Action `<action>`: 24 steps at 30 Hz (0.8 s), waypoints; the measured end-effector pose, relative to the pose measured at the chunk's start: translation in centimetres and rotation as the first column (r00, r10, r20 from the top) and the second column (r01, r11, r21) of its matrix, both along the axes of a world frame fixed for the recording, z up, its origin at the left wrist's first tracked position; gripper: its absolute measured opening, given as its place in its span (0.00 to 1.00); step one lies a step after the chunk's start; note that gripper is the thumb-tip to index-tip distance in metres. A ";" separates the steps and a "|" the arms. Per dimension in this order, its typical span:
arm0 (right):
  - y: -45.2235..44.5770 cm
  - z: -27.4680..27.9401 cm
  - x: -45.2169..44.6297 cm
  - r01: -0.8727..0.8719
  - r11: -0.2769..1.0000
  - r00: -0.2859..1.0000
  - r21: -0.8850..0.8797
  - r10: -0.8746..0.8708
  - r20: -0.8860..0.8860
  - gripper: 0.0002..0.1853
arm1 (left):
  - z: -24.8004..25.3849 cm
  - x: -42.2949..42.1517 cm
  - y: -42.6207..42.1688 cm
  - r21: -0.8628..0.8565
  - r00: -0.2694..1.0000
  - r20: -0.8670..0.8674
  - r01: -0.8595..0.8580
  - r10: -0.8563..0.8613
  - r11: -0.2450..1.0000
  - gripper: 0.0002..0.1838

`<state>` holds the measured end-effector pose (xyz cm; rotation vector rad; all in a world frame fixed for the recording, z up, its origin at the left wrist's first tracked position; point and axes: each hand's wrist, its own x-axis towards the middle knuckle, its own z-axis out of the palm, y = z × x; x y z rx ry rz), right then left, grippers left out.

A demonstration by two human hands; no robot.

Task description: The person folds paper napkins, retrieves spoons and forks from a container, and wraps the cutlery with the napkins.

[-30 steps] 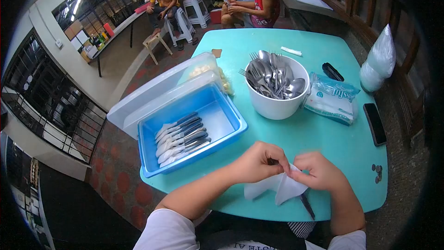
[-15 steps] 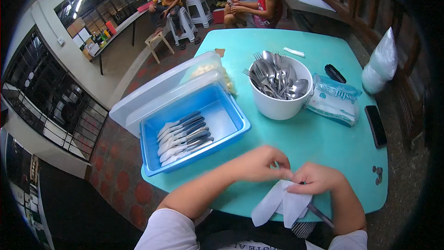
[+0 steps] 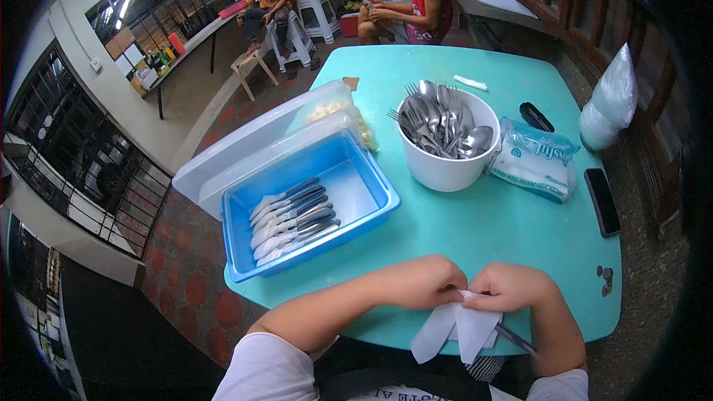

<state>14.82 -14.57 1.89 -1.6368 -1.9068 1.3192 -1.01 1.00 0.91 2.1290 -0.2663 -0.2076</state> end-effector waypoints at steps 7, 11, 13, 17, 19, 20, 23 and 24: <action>-0.5 1.7 0.2 0.243 0.970 0.966 0.004 -0.242 0.094 0.19 | -0.6 0.5 1.2 0.004 0.997 0.043 -0.060 0.060 0.998 0.08; -1.0 2.0 1.8 0.349 0.934 0.927 0.076 -0.356 0.116 0.16 | 0.2 0.4 2.1 -0.033 0.987 -0.018 -0.160 0.159 0.987 0.09; -1.1 2.9 2.2 0.435 0.899 0.890 0.042 -0.437 0.134 0.15 | 0.0 0.6 2.4 -0.057 0.980 -0.025 -0.197 0.196 0.979 0.09; -2.5 1.1 4.6 0.531 0.702 0.717 0.475 -0.670 0.189 0.13 | -0.3 1.0 2.9 0.001 0.950 -0.025 -0.311 0.311 0.950 0.10; -2.5 1.7 5.5 0.454 0.515 0.556 0.727 -0.802 0.220 0.11 | -1.1 1.3 3.1 -0.078 0.903 -0.051 -0.428 0.426 0.900 0.11; -2.4 2.1 5.1 0.446 0.449 0.537 0.774 -0.827 0.170 0.10 | -1.5 1.5 3.1 -0.154 0.874 -0.091 -0.486 0.477 0.861 0.11; -1.7 2.5 2.1 0.314 0.266 0.594 0.912 -0.804 0.030 0.05 | -2.5 2.3 2.5 -0.337 0.789 -0.178 -0.610 0.588 0.717 0.13; -1.4 2.1 0.4 0.273 0.327 0.680 0.905 -0.731 0.059 0.05 | -2.8 2.4 2.3 -0.379 0.772 -0.181 -0.626 0.609 0.681 0.13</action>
